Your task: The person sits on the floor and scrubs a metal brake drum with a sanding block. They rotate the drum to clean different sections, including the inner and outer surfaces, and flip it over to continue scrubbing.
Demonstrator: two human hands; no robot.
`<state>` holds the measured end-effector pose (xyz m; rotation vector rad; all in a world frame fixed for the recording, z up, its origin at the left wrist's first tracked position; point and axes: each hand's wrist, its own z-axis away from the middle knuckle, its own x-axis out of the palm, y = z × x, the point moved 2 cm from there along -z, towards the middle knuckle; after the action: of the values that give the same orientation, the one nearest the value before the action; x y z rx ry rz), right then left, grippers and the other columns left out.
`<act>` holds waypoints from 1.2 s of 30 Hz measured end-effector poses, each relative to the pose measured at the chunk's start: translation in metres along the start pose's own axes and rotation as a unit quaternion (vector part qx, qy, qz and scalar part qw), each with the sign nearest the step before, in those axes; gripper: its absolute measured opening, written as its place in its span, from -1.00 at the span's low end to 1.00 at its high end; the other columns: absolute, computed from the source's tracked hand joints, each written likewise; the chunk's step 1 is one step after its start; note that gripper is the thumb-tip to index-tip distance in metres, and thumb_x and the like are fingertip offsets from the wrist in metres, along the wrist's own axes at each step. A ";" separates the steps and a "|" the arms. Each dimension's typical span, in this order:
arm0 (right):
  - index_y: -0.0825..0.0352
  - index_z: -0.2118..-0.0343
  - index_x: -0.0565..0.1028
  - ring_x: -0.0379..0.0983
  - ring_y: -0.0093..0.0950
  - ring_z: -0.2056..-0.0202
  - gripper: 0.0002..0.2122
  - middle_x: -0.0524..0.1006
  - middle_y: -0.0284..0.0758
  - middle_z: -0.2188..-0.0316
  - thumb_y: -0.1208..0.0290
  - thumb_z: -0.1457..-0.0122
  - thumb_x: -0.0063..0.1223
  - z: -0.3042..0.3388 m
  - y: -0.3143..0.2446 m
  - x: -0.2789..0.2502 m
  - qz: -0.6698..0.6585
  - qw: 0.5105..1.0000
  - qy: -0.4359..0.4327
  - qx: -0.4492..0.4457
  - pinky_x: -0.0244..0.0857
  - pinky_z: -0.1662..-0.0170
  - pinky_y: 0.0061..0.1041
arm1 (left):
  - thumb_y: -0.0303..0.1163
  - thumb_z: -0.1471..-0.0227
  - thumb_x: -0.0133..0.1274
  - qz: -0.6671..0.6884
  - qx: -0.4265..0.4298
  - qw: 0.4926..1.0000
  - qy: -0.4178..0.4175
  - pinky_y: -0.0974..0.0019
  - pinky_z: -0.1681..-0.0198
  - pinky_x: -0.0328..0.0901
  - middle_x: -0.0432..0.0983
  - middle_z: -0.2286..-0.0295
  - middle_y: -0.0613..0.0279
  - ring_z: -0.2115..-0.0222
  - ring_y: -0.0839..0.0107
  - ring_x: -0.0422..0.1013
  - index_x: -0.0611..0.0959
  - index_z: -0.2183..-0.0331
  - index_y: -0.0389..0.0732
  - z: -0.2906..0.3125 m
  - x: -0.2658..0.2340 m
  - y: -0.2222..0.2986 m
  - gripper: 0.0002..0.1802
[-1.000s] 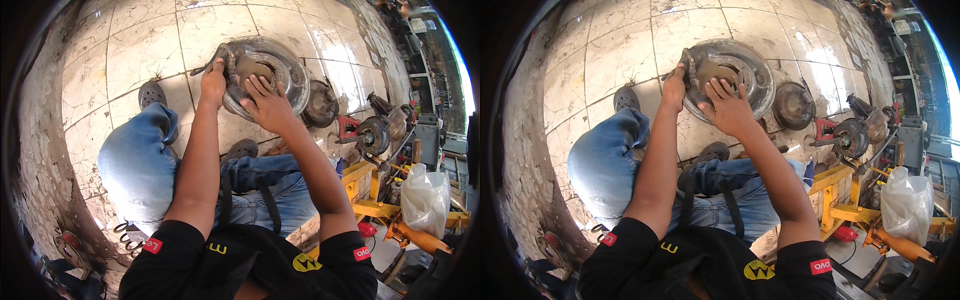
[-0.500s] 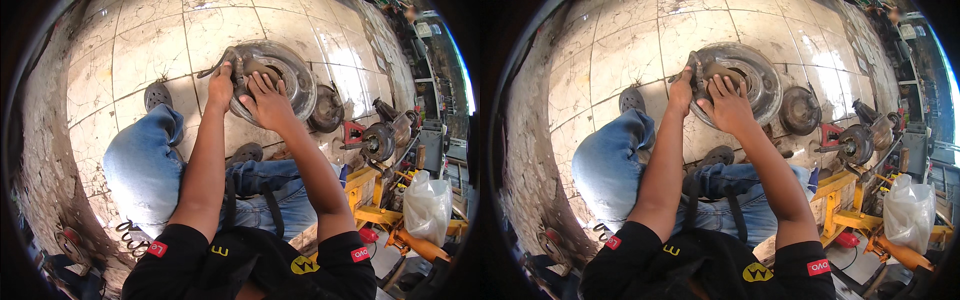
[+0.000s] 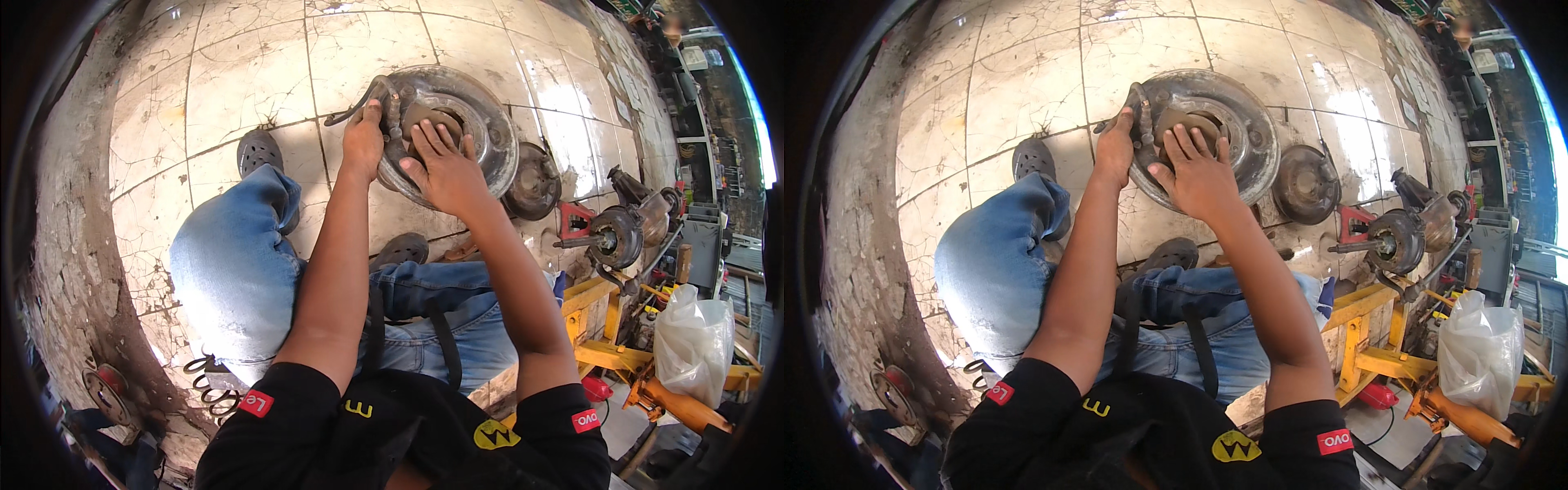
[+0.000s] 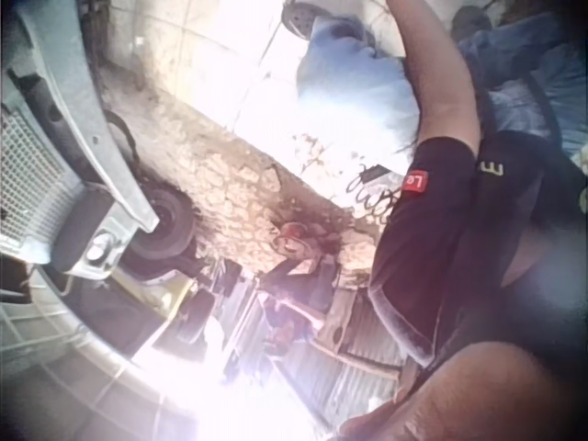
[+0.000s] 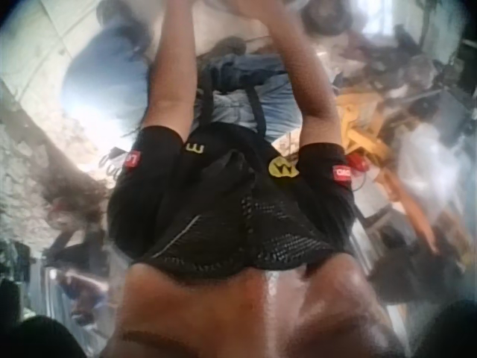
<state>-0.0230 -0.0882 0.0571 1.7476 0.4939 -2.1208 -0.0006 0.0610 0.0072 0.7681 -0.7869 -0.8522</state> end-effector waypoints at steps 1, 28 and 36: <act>0.25 -0.28 0.15 -0.04 -0.26 -0.33 -0.36 0.10 -0.24 -0.31 -0.14 -0.29 -0.37 0.005 0.002 -0.004 0.000 1.000 -0.022 -0.006 -0.27 -0.32 0.02 | -0.07 -0.25 -0.13 0.003 -0.004 1.000 -0.006 0.33 0.06 0.26 0.46 0.06 0.07 0.12 0.33 0.37 0.45 -0.07 -0.36 -0.001 -0.001 -0.001 -0.42; 0.34 -0.31 0.03 -0.12 -0.21 -0.35 -0.23 0.04 -0.14 -0.33 -0.26 -0.26 -0.52 0.061 0.026 0.005 0.004 1.000 -0.020 -0.022 -0.36 -0.35 -0.02 | -0.08 -0.26 -0.14 0.030 -0.024 0.999 -0.007 0.32 0.08 0.31 0.49 0.10 0.07 0.17 0.34 0.41 0.50 -0.03 -0.35 -0.009 0.000 -0.009 -0.46; 0.32 -0.31 0.03 -0.13 -0.24 -0.36 -0.24 0.01 -0.16 -0.34 -0.25 -0.27 -0.58 0.059 0.016 0.000 -0.021 0.999 -0.034 -0.009 -0.39 -0.34 0.00 | -0.10 -0.28 -0.18 0.038 -0.003 0.999 -0.018 0.31 0.04 0.30 0.47 0.07 0.06 0.13 0.33 0.40 0.47 -0.06 -0.36 -0.017 0.000 -0.016 -0.45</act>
<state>-0.0665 -0.1306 0.0669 1.6626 0.5335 -2.1912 0.0077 0.0584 -0.0146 0.7139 -0.8395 -0.8011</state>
